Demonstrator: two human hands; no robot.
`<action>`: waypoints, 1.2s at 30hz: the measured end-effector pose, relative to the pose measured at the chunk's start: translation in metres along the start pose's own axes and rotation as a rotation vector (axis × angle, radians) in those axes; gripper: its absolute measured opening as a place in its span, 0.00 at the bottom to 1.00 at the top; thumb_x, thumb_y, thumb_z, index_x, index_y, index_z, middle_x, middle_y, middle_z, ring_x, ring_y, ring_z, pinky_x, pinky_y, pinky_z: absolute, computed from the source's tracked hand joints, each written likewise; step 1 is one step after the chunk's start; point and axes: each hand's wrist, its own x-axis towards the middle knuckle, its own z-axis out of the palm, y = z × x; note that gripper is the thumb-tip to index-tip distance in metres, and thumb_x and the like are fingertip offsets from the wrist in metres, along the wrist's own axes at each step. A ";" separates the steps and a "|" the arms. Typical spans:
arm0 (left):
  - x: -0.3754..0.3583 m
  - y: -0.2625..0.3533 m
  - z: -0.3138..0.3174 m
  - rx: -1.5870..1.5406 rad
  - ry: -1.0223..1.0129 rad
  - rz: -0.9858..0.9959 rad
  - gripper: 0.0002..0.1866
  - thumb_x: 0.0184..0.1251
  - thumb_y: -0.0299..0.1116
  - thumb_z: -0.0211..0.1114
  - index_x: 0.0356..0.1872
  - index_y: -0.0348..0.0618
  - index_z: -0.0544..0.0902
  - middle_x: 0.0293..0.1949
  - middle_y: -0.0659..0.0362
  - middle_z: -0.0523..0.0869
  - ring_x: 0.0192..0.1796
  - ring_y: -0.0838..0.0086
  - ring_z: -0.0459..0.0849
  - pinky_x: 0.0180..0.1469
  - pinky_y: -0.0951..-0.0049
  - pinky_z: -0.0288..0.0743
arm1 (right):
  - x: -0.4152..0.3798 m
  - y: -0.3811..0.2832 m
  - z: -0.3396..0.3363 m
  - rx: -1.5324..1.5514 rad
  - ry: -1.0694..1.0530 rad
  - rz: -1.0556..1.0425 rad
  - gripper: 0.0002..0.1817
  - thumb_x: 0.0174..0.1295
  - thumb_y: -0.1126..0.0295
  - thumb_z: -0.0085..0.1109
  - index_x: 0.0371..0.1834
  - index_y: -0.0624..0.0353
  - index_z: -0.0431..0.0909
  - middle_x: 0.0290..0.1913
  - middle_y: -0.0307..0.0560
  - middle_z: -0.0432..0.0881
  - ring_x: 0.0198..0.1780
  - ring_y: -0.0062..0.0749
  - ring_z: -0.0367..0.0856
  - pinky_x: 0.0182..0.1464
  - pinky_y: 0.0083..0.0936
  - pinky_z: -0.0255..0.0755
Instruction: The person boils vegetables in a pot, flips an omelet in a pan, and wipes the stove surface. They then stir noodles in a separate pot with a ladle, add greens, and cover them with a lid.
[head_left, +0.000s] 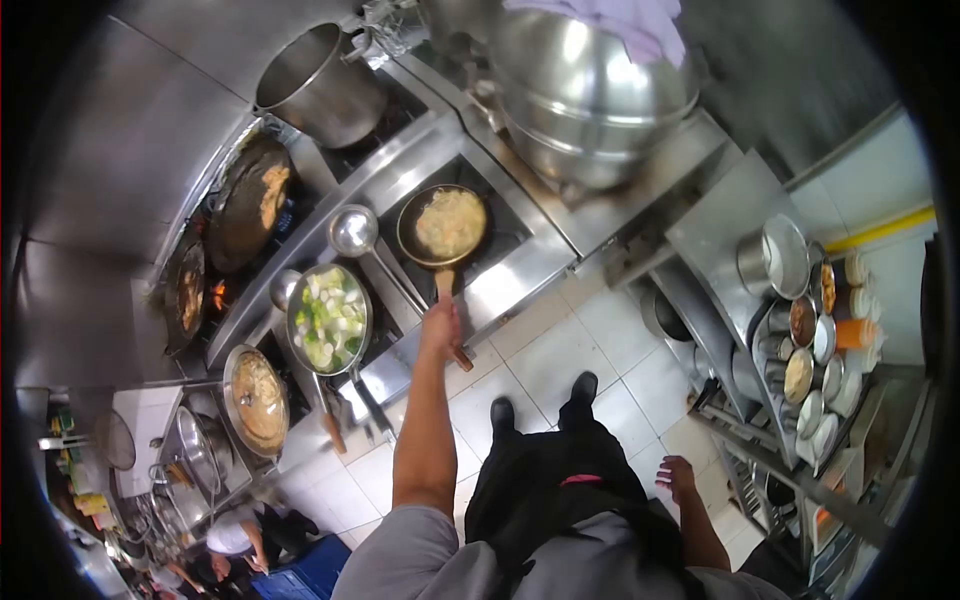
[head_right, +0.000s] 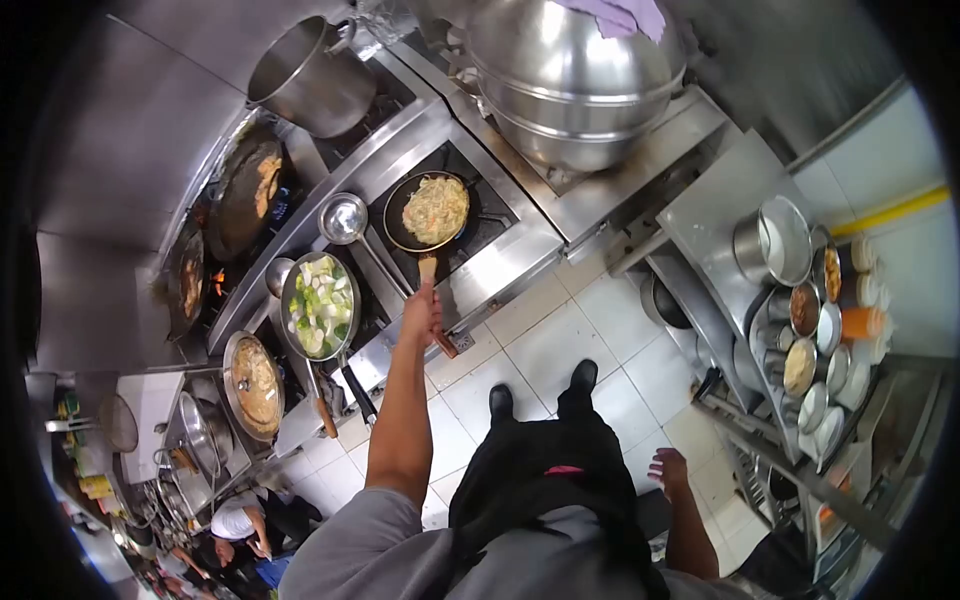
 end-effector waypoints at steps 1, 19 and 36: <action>-0.006 0.001 0.002 -0.014 0.016 0.007 0.24 0.75 0.58 0.53 0.22 0.54 0.69 0.13 0.71 0.63 0.11 0.81 0.58 0.12 0.76 0.48 | 0.003 -0.016 -0.011 0.034 -0.007 -0.070 0.14 0.66 0.63 0.53 0.51 0.55 0.75 0.44 0.47 0.79 0.39 0.37 0.81 0.41 0.38 0.81; -0.132 0.190 -0.266 -0.151 0.411 0.253 0.25 0.74 0.57 0.55 0.22 0.51 0.72 0.12 0.68 0.70 0.09 0.82 0.62 0.11 0.77 0.50 | 0.064 -0.143 0.053 -0.114 -0.113 -0.187 0.15 0.65 0.64 0.55 0.53 0.52 0.74 0.46 0.46 0.77 0.43 0.41 0.80 0.42 0.42 0.81; -0.165 0.335 -0.384 -0.117 0.505 0.555 0.25 0.69 0.61 0.59 0.23 0.52 0.70 0.13 0.71 0.67 0.09 0.83 0.59 0.11 0.80 0.49 | 0.065 -0.090 0.114 -0.125 -0.083 -0.089 0.15 0.65 0.65 0.54 0.54 0.54 0.74 0.42 0.47 0.76 0.41 0.43 0.79 0.39 0.45 0.80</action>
